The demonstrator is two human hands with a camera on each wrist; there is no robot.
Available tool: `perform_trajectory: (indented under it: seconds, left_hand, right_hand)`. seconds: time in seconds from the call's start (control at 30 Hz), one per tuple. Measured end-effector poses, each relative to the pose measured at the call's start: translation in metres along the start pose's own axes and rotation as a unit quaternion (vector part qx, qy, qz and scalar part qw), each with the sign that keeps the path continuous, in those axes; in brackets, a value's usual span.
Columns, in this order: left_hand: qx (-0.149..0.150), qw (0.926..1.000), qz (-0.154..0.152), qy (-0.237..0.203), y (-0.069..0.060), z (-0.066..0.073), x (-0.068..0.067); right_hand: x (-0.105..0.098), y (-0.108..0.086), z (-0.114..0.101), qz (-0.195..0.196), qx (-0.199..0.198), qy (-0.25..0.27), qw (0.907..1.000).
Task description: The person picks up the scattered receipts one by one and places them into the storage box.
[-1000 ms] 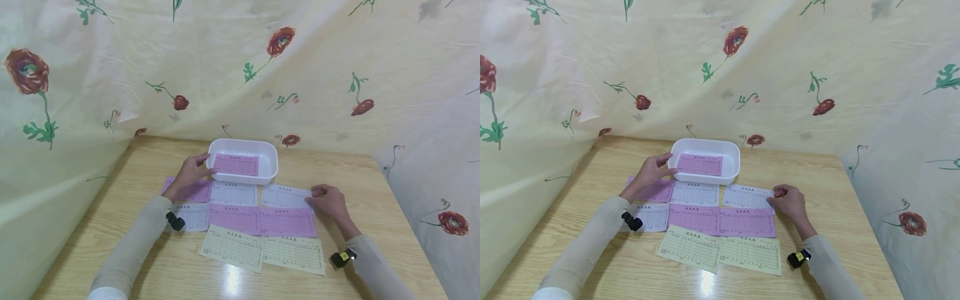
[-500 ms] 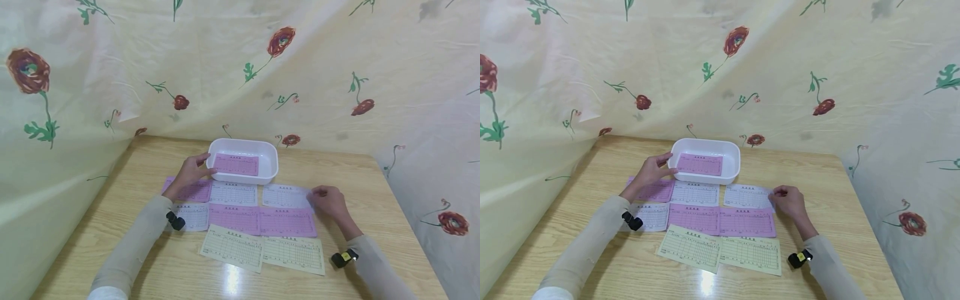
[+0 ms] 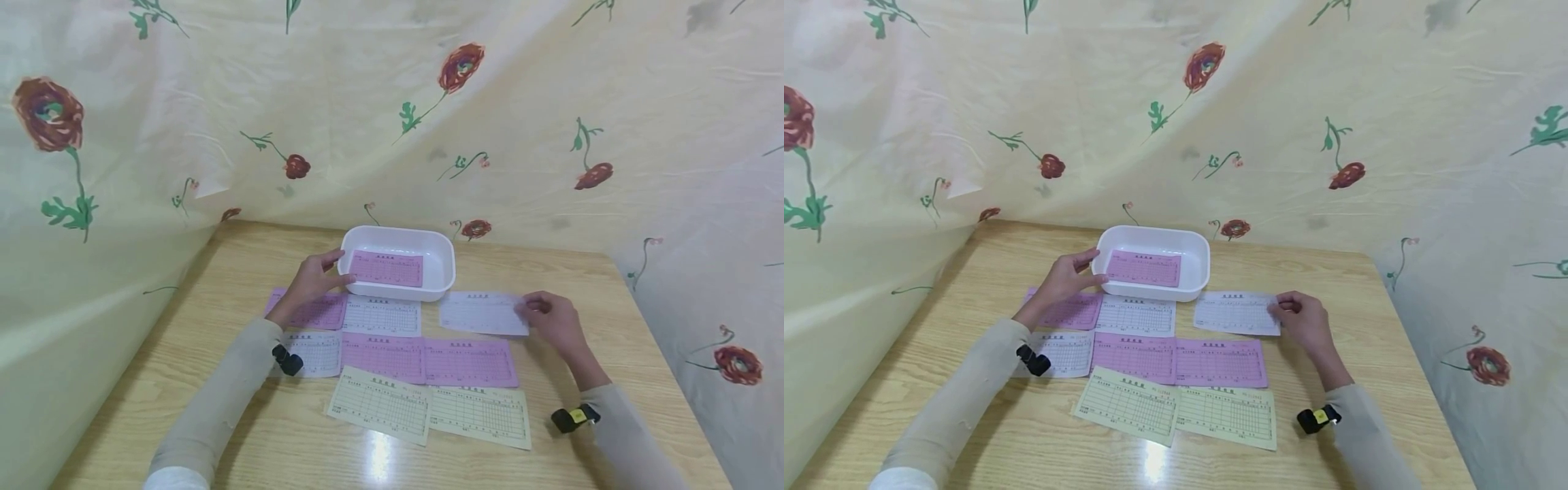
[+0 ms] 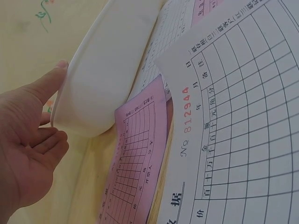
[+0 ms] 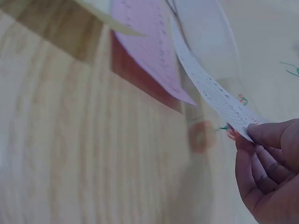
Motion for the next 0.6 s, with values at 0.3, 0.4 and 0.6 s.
perform_trajectory:
  seconds: [0.3, 0.4, 0.6]
  left_hand:
    - [0.000, 1.0000, -0.003, -0.002, 0.001, -0.001, 0.000]
    - [-0.001, 1.0000, -0.003, -0.003, 0.001, -0.001, 0.000]
    - [-0.009, 0.9999, 0.004, -0.003, 0.002, 0.001, 0.000]
  right_hand:
    - [-0.021, 0.000, 0.003, 0.004, 0.013, 0.032, 0.9994]
    - [-0.029, -0.002, 0.004, 0.007, 0.020, 0.065, 0.9977]
    - [-0.043, 0.001, 0.008, 0.015, 0.035, 0.111, 0.9931]
Point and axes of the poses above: each hand's wrist, its own y-axis towards the middle knuckle, its own x-axis out of the palm, z = x × y, the point moved 5 cm from there along y, towards the middle knuckle
